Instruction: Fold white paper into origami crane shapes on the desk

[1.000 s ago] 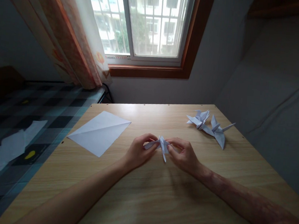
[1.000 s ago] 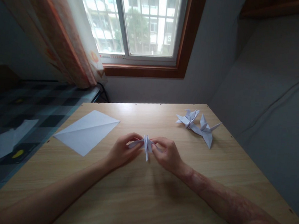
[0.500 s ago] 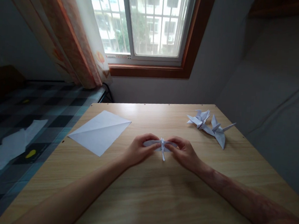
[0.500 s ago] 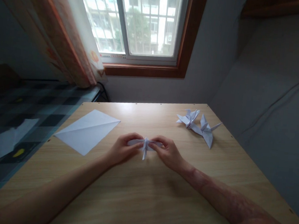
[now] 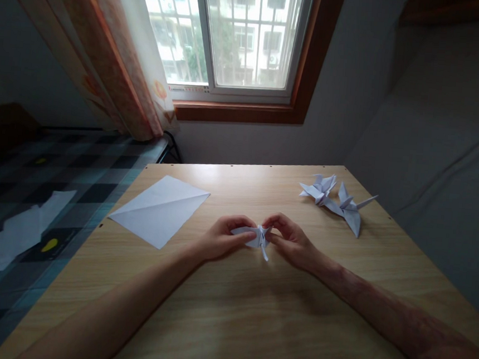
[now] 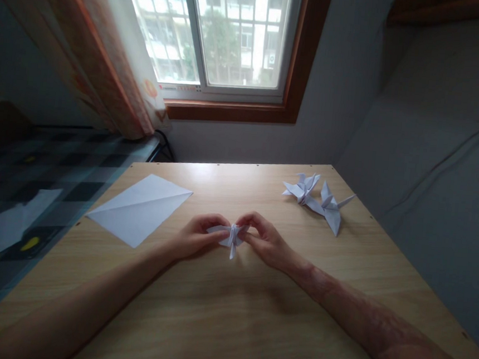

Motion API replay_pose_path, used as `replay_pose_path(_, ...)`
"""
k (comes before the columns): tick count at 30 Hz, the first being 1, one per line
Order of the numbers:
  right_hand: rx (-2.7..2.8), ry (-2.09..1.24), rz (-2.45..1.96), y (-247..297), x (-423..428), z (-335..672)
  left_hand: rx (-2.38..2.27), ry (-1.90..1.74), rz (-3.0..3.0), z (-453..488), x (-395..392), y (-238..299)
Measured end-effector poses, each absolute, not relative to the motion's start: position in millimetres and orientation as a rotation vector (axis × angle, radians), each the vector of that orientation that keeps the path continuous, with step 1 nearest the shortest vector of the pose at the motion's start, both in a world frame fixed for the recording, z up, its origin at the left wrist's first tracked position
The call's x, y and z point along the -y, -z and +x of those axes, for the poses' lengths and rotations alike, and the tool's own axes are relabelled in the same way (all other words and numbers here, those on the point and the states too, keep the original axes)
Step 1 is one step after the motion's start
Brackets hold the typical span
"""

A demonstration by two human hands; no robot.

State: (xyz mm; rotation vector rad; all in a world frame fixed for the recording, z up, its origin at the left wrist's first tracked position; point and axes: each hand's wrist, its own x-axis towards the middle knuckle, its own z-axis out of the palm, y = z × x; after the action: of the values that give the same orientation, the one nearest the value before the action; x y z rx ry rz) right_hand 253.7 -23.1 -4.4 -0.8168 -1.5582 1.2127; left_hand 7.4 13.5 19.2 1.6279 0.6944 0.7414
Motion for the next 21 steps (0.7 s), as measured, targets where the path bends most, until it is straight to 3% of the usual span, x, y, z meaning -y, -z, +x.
replay_pose_path(21, 1.475, -1.386, -0.786, 10.0, 21.0, 251.8, -0.65, -0.712, 1.624, 5.9, -14.7, -20.0)
